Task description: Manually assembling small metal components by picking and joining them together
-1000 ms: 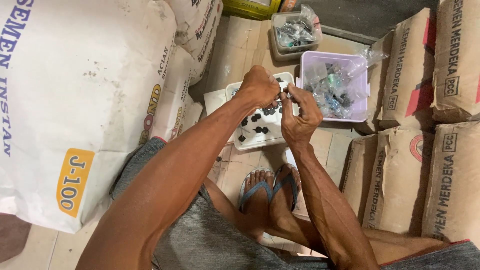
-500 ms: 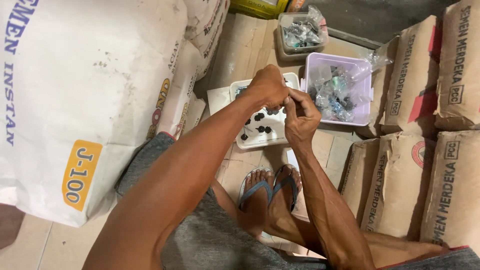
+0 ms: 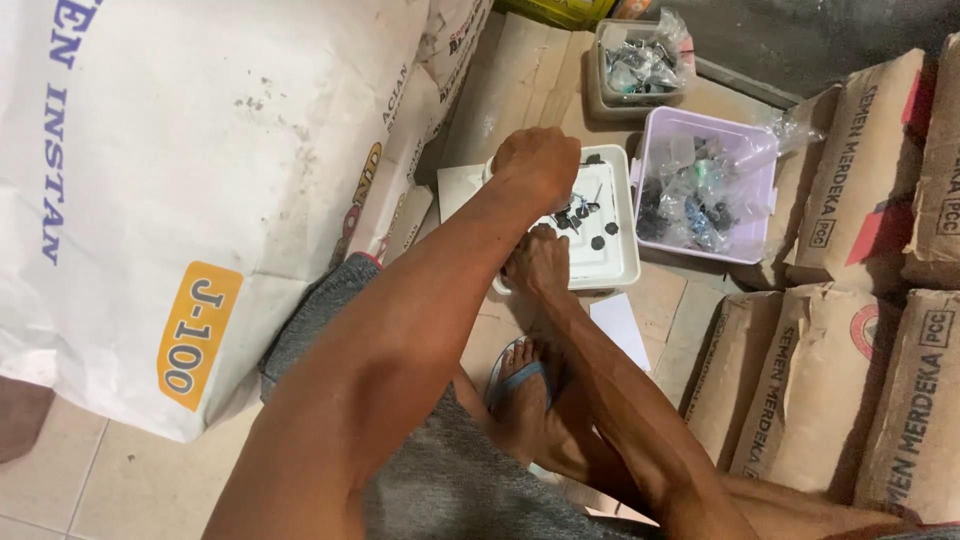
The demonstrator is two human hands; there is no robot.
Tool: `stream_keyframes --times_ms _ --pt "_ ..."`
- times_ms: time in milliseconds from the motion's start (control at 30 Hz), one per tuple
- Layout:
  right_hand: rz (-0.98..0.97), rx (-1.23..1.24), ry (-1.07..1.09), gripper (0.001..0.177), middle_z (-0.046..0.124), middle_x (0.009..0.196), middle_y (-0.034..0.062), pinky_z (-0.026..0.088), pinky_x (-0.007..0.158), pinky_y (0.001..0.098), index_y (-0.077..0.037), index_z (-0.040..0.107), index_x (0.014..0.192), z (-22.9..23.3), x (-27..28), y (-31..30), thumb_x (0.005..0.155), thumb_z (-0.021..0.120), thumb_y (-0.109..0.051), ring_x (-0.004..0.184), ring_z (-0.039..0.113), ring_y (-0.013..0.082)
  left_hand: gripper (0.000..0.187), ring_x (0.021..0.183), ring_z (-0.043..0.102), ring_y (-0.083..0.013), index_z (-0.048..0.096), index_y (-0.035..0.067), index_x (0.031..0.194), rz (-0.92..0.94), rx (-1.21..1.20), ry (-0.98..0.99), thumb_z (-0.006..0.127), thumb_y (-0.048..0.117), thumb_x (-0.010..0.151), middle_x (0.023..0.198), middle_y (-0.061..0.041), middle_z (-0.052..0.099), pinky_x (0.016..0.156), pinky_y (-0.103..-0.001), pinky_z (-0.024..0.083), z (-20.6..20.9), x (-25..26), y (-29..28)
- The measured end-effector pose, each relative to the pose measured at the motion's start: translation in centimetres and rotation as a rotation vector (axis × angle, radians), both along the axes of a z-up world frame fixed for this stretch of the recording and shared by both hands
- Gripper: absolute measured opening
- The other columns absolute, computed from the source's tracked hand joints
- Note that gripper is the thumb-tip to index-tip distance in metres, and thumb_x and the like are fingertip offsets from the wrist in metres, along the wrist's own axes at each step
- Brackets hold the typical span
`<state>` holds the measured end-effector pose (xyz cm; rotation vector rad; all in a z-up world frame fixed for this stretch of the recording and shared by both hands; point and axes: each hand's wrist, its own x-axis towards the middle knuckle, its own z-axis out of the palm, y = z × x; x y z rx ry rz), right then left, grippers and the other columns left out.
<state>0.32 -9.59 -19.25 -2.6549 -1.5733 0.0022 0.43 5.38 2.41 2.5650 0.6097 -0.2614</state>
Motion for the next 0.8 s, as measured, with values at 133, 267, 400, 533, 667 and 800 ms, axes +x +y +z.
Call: stream_keyframes --times_ms 133,267,400,533,667,800 --pt "-0.123 0.126 0.139 0.010 0.058 0.071 0.0061 0.047 0.064 0.0452 -0.013 0.067 0.078 0.0 0.1 0.5 0.085 0.064 -0.019 0.066 0.059 0.0310 0.006 0.076 0.077 -0.0340 0.081 0.008 0.080 -0.072 0.053 0.064 0.078 0.003 0.082 0.072 -0.015 0.074 0.063 -0.046 0.064 1.1 -0.4 -0.7" --pt "-0.347 0.179 0.701 0.016 0.068 0.074 0.0167 0.054 0.063 0.0467 -0.004 0.069 0.081 1.9 5.0 -1.5 0.092 0.063 -0.014 0.069 0.070 0.0359 0.011 0.074 0.076 -0.0307 0.080 0.008 0.075 -0.051 0.022 0.060 0.075 0.002 0.083 0.068 -0.012 0.072 0.059 -0.044 0.062 2.5 -0.3 -1.2" --pt "-0.284 0.224 0.672 0.011 0.073 0.085 0.0184 0.056 0.069 0.0479 -0.010 0.076 0.096 5.4 7.3 -3.9 0.090 0.068 -0.008 0.085 0.074 0.0392 0.014 0.071 0.075 -0.0305 0.081 0.006 0.078 -0.080 0.023 0.016 0.074 -0.005 0.082 0.068 -0.014 0.072 0.060 -0.043 0.062 1.9 -0.1 -1.2" --pt "-0.095 0.088 0.642 0.028 0.073 0.092 0.0233 0.061 0.076 0.0486 -0.007 0.078 0.113 5.2 6.2 -5.2 0.088 0.068 0.000 0.089 0.074 0.0439 0.016 0.072 0.076 -0.0319 0.081 0.007 0.079 -0.096 0.027 0.042 0.074 -0.007 0.081 0.070 -0.014 0.073 0.063 -0.044 0.064 1.6 0.0 -1.3" --pt "0.055 -0.034 0.348 0.020 0.070 0.096 0.0156 0.063 0.076 0.0535 -0.011 0.078 0.106 3.4 5.5 -5.5 0.093 0.063 -0.008 0.086 0.073 0.0391 0.011 0.072 0.076 -0.0339 0.081 0.006 0.081 -0.128 0.025 0.042 0.077 -0.005 0.080 0.073 -0.016 0.073 0.065 -0.045 0.065 1.6 0.0 -1.4" --pt "0.071 -0.076 0.279 0.017 0.067 0.097 0.0107 0.062 0.076 0.0528 -0.013 0.074 0.105 4.8 5.1 -5.5 0.097 0.059 -0.012 0.087 0.074 0.0352 0.014 0.070 0.076 -0.0344 0.080 0.006 0.078 -0.160 0.042 0.072 0.077 -0.008 0.077 0.070 -0.015 0.072 0.061 -0.045 0.064 0.6 0.4 -1.8"
